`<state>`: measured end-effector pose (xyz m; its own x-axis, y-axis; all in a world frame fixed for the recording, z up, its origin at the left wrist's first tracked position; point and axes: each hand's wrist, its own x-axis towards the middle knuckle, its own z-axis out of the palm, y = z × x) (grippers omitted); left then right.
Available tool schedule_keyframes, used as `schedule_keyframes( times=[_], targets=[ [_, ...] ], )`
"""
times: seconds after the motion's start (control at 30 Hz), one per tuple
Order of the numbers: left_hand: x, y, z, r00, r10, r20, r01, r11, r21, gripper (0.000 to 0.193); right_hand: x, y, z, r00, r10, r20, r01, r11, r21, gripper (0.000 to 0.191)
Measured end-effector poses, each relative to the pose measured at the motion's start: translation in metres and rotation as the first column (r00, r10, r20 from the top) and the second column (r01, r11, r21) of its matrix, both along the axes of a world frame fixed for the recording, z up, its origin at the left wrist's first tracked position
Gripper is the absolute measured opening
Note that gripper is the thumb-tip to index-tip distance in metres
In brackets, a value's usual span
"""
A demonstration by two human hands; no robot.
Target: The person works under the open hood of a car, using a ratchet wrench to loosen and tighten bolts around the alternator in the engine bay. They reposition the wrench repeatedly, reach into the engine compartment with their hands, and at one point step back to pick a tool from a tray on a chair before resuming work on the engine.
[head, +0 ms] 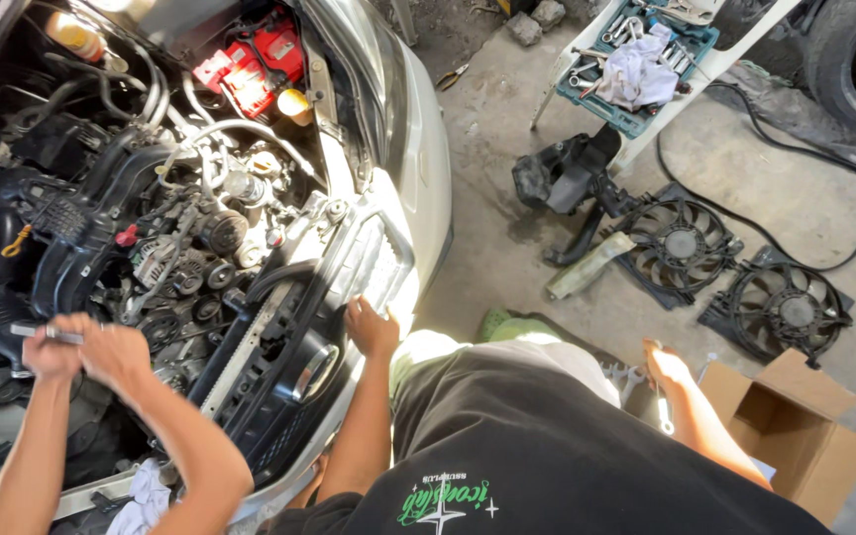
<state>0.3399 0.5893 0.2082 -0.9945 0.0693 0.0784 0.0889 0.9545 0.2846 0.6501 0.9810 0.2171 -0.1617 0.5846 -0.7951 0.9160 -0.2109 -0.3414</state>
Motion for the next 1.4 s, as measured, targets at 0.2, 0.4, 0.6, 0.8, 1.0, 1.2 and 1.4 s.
schedule_keyframes(
  times=[0.2,0.4,0.6,0.8,1.0,1.2,1.4],
  targets=[
    [-0.002,0.045,-0.016,0.989,-0.046,0.143,0.044,0.999,0.016,0.052,-0.023,0.055,0.003,0.979,-0.204,-0.015,0.204,0.978,0.032,0.046],
    [-0.051,0.089,-0.021,0.952,-0.187,0.241,0.165,0.98,0.108,0.046,-0.03,0.065,-0.031,0.982,-0.065,0.179,0.078,0.995,-0.068,0.064],
    [-0.163,0.176,-0.023,0.839,-0.34,0.426,0.255,0.935,0.245,0.039,-0.08,0.068,-0.041,0.997,0.057,0.059,-0.052,0.995,-0.087,0.048],
    [-0.272,0.252,-0.021,0.798,-0.366,0.478,0.194,0.908,0.372,0.034,-0.164,0.107,-0.017,0.963,-0.257,-0.075,0.243,0.956,-0.162,0.041],
    [-0.338,0.289,-0.033,0.791,-0.415,0.45,0.236,0.885,0.401,0.032,-0.233,0.173,-0.012,0.888,-0.388,-0.248,0.392,0.919,-0.034,0.037],
    [-0.362,0.278,-0.039,0.815,-0.334,0.472,0.11,0.891,0.44,0.03,-0.281,0.196,-0.019,0.91,-0.338,-0.239,0.333,0.941,-0.062,0.039],
    [-0.367,0.265,-0.042,0.818,-0.279,0.504,0.026,0.892,0.451,0.03,-0.311,0.187,-0.026,0.955,-0.289,-0.074,0.273,0.947,-0.171,0.037]
  ],
)
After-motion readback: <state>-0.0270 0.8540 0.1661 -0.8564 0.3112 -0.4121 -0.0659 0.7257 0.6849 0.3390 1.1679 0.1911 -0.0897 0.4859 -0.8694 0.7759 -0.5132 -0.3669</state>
